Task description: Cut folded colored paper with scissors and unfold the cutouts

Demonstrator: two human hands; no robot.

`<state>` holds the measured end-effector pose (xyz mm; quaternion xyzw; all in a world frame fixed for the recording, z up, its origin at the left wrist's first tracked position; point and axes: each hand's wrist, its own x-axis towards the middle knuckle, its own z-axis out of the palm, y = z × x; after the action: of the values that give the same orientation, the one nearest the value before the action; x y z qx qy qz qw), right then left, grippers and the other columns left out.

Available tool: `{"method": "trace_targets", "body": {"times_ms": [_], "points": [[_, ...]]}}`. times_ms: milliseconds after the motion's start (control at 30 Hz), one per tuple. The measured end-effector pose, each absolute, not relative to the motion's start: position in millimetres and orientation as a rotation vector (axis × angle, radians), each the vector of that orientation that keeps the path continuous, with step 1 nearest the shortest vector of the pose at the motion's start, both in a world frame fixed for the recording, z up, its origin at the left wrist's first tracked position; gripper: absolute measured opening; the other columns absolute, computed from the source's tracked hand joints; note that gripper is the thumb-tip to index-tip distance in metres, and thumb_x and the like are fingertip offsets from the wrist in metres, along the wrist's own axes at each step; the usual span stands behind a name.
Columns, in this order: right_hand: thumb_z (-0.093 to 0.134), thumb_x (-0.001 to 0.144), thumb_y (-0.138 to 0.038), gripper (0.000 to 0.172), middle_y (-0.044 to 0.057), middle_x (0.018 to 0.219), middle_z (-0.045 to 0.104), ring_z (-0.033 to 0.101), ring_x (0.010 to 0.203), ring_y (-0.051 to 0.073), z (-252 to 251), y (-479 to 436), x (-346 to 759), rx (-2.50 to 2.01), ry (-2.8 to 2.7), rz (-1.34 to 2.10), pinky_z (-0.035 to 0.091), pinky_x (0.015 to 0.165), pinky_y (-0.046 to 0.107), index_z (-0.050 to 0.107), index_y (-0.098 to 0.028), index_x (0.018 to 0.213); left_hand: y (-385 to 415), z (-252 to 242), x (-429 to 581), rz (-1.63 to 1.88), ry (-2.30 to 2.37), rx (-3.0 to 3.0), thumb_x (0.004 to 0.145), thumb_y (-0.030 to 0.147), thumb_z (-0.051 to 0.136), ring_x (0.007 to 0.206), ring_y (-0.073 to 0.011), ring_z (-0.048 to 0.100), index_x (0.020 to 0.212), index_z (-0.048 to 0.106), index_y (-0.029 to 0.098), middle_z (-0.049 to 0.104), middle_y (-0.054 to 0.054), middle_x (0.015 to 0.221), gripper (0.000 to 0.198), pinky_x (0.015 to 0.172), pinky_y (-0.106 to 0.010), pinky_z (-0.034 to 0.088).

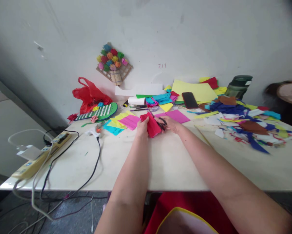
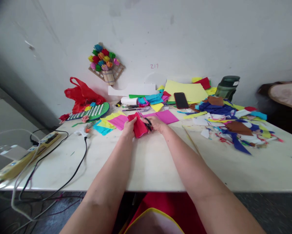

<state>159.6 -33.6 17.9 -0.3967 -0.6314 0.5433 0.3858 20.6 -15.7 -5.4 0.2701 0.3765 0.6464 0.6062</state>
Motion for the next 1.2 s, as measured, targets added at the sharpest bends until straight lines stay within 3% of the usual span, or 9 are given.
{"method": "trace_targets", "body": {"times_ms": [500,1200], "points": [[0.063,0.069,-0.054,0.039,-0.004,0.046,0.054,0.047,0.033,0.008,7,-27,156,-1.024,-1.569,1.365,0.038,0.03,0.019,0.055,-0.017,0.065,-18,-3,21,1.497,0.885,0.626,0.071,0.016,0.065,0.057,-0.0161,0.061,0.074,0.059,0.013,0.064,-0.005,0.065,0.008,0.066,-0.033,0.052],[0.068,0.068,-0.047,0.035,-0.005,0.042,0.05,0.044,0.032,0.007,4,-25,155,-0.999,-1.578,1.273,0.033,0.029,0.018,0.053,-0.016,0.059,-17,-3,20,1.505,0.887,0.614,0.073,0.014,0.062,0.055,-0.016,0.062,0.077,0.059,0.012,0.064,-0.005,0.063,0.006,0.066,-0.034,0.053]]}}
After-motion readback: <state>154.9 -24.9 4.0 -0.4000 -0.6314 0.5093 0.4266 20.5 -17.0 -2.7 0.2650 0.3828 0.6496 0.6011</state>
